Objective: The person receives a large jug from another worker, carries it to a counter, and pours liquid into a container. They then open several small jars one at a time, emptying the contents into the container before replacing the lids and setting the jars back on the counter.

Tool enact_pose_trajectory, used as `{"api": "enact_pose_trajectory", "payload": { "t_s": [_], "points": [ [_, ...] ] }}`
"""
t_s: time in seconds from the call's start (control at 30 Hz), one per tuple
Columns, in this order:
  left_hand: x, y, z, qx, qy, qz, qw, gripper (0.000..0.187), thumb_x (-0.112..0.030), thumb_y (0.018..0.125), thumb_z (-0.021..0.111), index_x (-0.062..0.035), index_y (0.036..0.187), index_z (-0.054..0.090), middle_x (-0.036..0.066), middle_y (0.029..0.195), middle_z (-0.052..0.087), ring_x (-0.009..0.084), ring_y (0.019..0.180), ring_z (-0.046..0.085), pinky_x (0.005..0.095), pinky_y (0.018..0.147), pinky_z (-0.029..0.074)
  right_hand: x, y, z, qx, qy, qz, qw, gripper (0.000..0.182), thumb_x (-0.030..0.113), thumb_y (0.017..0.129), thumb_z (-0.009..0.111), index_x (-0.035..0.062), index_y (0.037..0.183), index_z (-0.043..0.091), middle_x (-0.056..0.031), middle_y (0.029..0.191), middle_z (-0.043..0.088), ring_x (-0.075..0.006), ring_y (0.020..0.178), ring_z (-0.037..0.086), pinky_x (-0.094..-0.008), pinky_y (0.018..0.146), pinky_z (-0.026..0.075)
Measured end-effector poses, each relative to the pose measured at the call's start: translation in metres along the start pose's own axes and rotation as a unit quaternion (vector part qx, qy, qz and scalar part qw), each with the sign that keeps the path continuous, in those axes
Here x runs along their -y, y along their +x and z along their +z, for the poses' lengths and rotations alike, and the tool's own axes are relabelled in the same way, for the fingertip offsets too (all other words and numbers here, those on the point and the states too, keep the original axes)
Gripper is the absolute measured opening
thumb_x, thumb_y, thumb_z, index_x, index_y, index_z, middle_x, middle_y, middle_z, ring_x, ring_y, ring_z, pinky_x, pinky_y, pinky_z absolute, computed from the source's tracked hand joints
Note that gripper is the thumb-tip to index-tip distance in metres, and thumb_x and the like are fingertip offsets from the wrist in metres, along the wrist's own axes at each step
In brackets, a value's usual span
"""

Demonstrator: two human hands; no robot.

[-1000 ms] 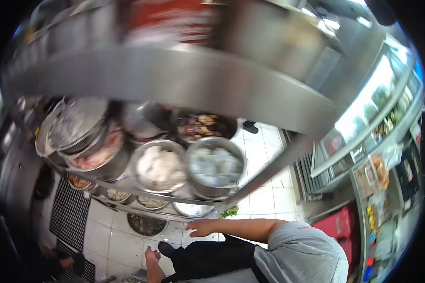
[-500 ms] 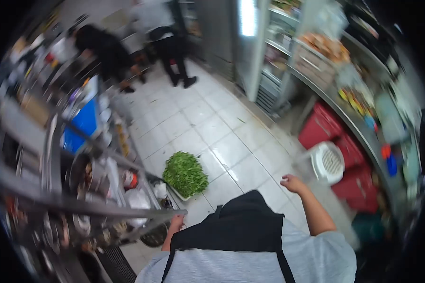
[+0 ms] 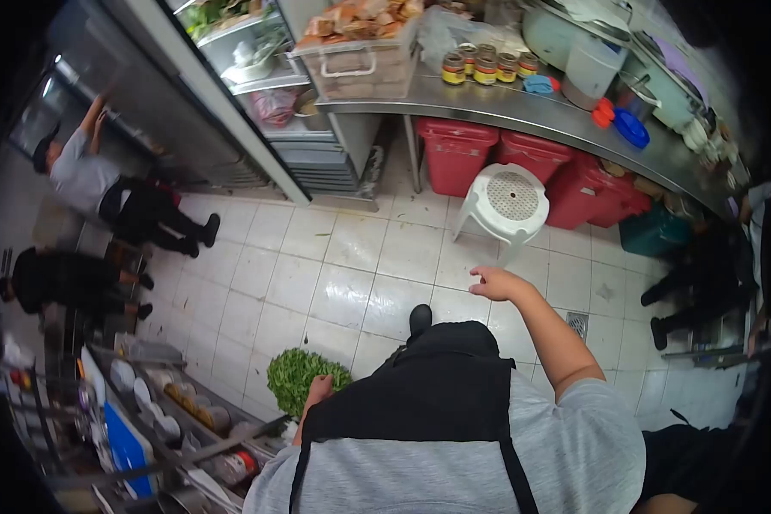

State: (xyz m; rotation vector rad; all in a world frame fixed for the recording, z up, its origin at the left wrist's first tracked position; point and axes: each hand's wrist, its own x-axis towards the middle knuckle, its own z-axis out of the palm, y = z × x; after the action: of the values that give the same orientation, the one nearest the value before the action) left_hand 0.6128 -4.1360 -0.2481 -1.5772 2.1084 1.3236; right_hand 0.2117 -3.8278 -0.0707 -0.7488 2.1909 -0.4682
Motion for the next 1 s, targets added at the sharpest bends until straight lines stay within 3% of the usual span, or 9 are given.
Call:
{"api": "enact_pose_trajectory", "payload": {
  "t_s": [0.17,0.2,0.33,0.4,0.43,0.53,0.67,0.9,1.0],
  "points": [
    [-0.032,0.122,-0.001,0.109,0.099,0.046,0.988,0.046,-0.036,0.075,0.051,0.009,0.078,0.057,0.017,0.07,0.058,0.0259,0.066,0.057,0.0372,0.064,0.042,-0.006,0.033,-0.048,-0.057,0.067,0.035,0.995,0.055,0.034,0.074,0.057,0.0049,0.118,0.043,-0.0186,0.106,0.054,-0.0307,0.098,0.052,-0.0353,0.084,0.04],
    [-0.052,0.145,-0.004,0.144,0.193,0.05,0.969,0.046,-0.035,0.075,0.052,0.0095,0.085,0.057,0.019,0.071,0.059,0.0286,0.069,0.058,0.037,0.066,0.044,-0.008,0.038,-0.058,-0.067,0.082,0.043,0.993,0.055,0.034,0.074,0.057,0.0047,0.119,0.043,-0.0185,0.104,0.054,-0.0304,0.097,0.052,-0.0352,0.083,0.041],
    [-0.202,0.146,-0.014,0.109,0.158,0.05,0.98,0.056,-0.038,0.076,0.051,0.0094,0.104,0.049,0.024,0.086,0.057,0.0335,0.077,0.058,0.0375,0.073,0.046,-0.033,0.056,-0.091,-0.129,0.103,0.077,0.983,0.056,0.031,0.073,0.059,0.0041,0.119,0.043,-0.0183,0.098,0.056,-0.0283,0.091,0.054,-0.034,0.079,0.042],
    [-0.193,0.267,0.003,0.193,0.342,0.255,0.884,0.061,-0.038,0.074,0.055,0.0097,0.111,0.045,0.027,0.103,0.053,0.0348,0.09,0.056,0.0371,0.077,0.045,-0.045,0.051,-0.105,-0.151,0.151,0.101,0.972,0.056,0.03,0.073,0.06,0.0037,0.119,0.042,-0.0182,0.097,0.056,-0.027,0.089,0.055,-0.0334,0.077,0.043],
    [-0.243,0.252,0.013,0.127,0.206,0.118,0.963,0.06,-0.038,0.074,0.055,0.0077,0.111,0.046,0.026,0.106,0.052,0.0349,0.097,0.053,0.0363,0.082,0.043,-0.053,0.049,-0.11,-0.16,0.175,0.111,0.965,0.056,0.029,0.073,0.06,0.0035,0.119,0.042,-0.0181,0.096,0.056,-0.0264,0.088,0.056,-0.0331,0.076,0.043],
    [-0.347,0.257,0.041,0.1,0.143,0.205,0.963,0.056,-0.037,0.073,0.057,0.0031,0.11,0.048,0.024,0.105,0.053,0.0333,0.101,0.051,0.0353,0.085,0.04,-0.1,0.051,-0.115,-0.204,0.2,0.152,0.946,0.055,0.028,0.074,0.061,0.002,0.119,0.042,-0.0162,0.095,0.058,-0.0242,0.083,0.056,-0.0317,0.074,0.044],
    [-0.469,0.227,0.082,0.16,-0.024,0.302,0.939,0.044,-0.028,0.078,0.056,-0.0048,0.113,0.044,0.007,0.083,0.056,0.0126,0.068,0.054,0.0249,0.055,0.043,-0.142,0.036,-0.157,-0.264,0.265,0.181,0.909,0.052,0.026,0.076,0.059,0.0005,0.118,0.042,-0.0148,0.093,0.058,-0.0222,0.082,0.056,-0.0297,0.074,0.043],
    [-0.637,0.178,0.144,0.136,-0.282,0.47,0.825,0.041,-0.006,0.078,0.057,-0.0037,0.116,0.04,0.004,0.094,0.051,0.0078,0.082,0.048,0.0191,0.071,0.041,-0.252,0.035,-0.311,-0.431,0.254,0.159,0.851,0.052,0.028,0.077,0.058,0.0006,0.118,0.042,-0.0165,0.096,0.057,-0.0222,0.088,0.055,-0.0301,0.077,0.042],
    [-0.701,0.179,0.168,0.039,-0.257,0.472,0.842,0.054,-0.009,0.075,0.061,-0.0024,0.121,0.034,0.012,0.106,0.046,0.014,0.089,0.048,0.025,0.078,0.041,-0.315,0.065,-0.394,-0.494,0.175,0.173,0.834,0.055,0.03,0.075,0.059,0.0033,0.12,0.042,-0.0192,0.104,0.054,-0.0266,0.094,0.054,-0.0328,0.081,0.042]
  ]
}}
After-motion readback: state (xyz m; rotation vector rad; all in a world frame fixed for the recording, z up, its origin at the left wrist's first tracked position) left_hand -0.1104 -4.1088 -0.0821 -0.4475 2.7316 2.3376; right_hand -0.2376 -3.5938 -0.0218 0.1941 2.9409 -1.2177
